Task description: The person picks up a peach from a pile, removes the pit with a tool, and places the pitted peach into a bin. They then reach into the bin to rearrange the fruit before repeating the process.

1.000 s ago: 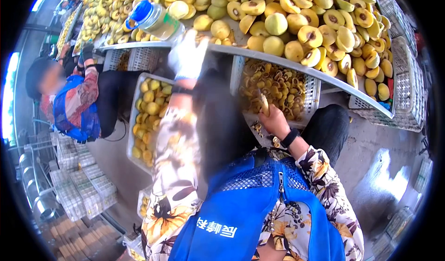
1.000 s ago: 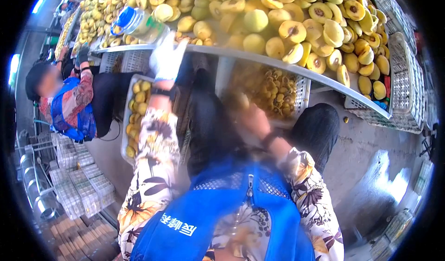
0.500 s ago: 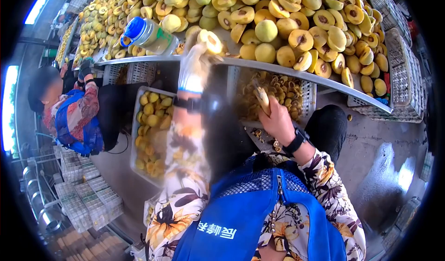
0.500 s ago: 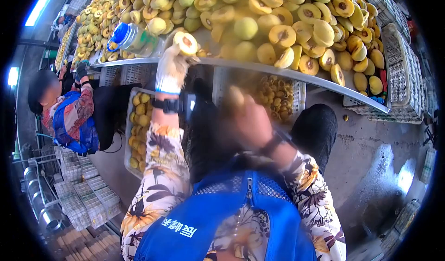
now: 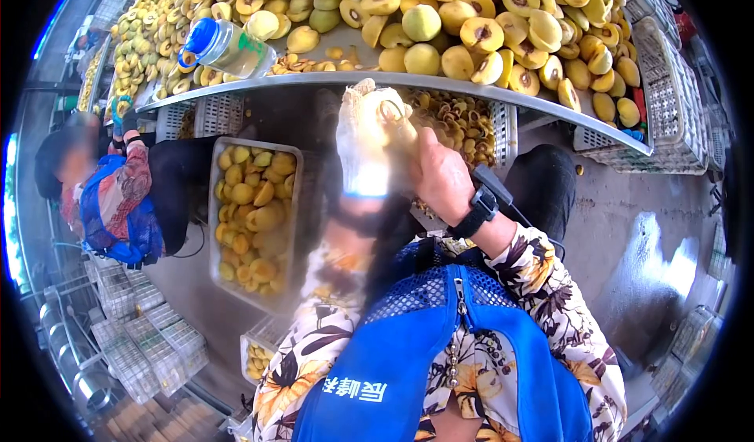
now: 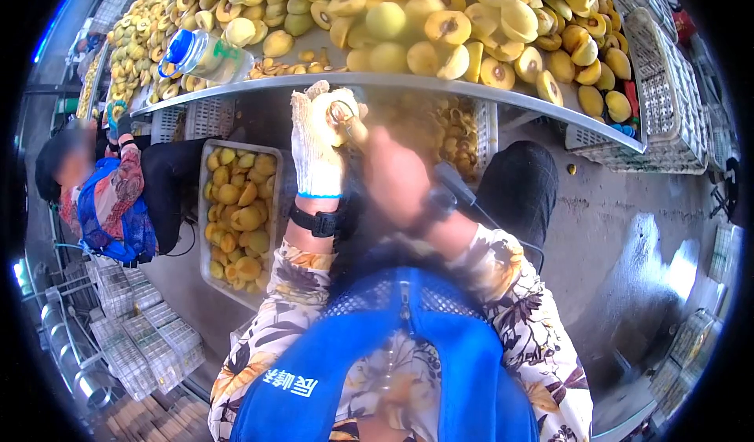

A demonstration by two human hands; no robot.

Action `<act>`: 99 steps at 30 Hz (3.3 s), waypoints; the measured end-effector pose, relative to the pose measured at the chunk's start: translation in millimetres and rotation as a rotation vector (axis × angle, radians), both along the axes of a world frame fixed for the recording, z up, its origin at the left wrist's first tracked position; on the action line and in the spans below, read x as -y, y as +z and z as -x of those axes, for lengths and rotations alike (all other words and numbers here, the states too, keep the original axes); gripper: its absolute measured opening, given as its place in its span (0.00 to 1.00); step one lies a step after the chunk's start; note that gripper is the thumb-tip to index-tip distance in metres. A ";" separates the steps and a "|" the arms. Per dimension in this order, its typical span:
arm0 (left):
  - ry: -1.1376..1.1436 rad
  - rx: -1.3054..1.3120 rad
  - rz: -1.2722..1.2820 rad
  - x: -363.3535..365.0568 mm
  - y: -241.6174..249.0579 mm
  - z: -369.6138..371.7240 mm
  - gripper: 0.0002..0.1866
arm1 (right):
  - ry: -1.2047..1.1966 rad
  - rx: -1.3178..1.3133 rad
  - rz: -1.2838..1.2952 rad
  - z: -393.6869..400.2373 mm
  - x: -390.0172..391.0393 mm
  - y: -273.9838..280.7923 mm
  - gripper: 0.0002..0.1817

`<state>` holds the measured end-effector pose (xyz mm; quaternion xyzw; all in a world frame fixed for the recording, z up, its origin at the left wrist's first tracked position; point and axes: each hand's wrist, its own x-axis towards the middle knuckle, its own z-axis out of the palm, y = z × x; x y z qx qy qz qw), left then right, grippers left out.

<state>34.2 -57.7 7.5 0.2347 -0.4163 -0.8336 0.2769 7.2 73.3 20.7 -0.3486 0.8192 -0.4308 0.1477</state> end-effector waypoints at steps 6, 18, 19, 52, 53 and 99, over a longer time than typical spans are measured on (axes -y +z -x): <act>0.090 0.106 0.190 -18.5 6.9 3.1 0.21 | -0.037 0.050 -0.070 -7.0 -4.4 1.7 0.11; -0.332 0.188 0.183 13.8 -1.3 -3.8 0.17 | 0.093 -0.038 -0.057 -8.4 -8.0 -8.4 0.11; -0.260 0.174 0.258 10.4 -2.2 -3.3 0.16 | 0.078 0.012 -0.043 -6.7 -5.9 -7.3 0.11; -0.559 0.284 0.459 27.5 -7.7 8.0 0.19 | 0.034 0.210 -0.060 -2.7 -7.0 -18.6 0.12; -0.523 0.254 0.239 26.7 -6.8 8.2 0.20 | 0.050 0.200 -0.013 0.7 -7.1 -19.8 0.11; 0.386 0.759 1.565 125.2 -5.3 -60.0 0.16 | 0.206 0.049 -0.086 -4.6 -7.3 -129.6 0.13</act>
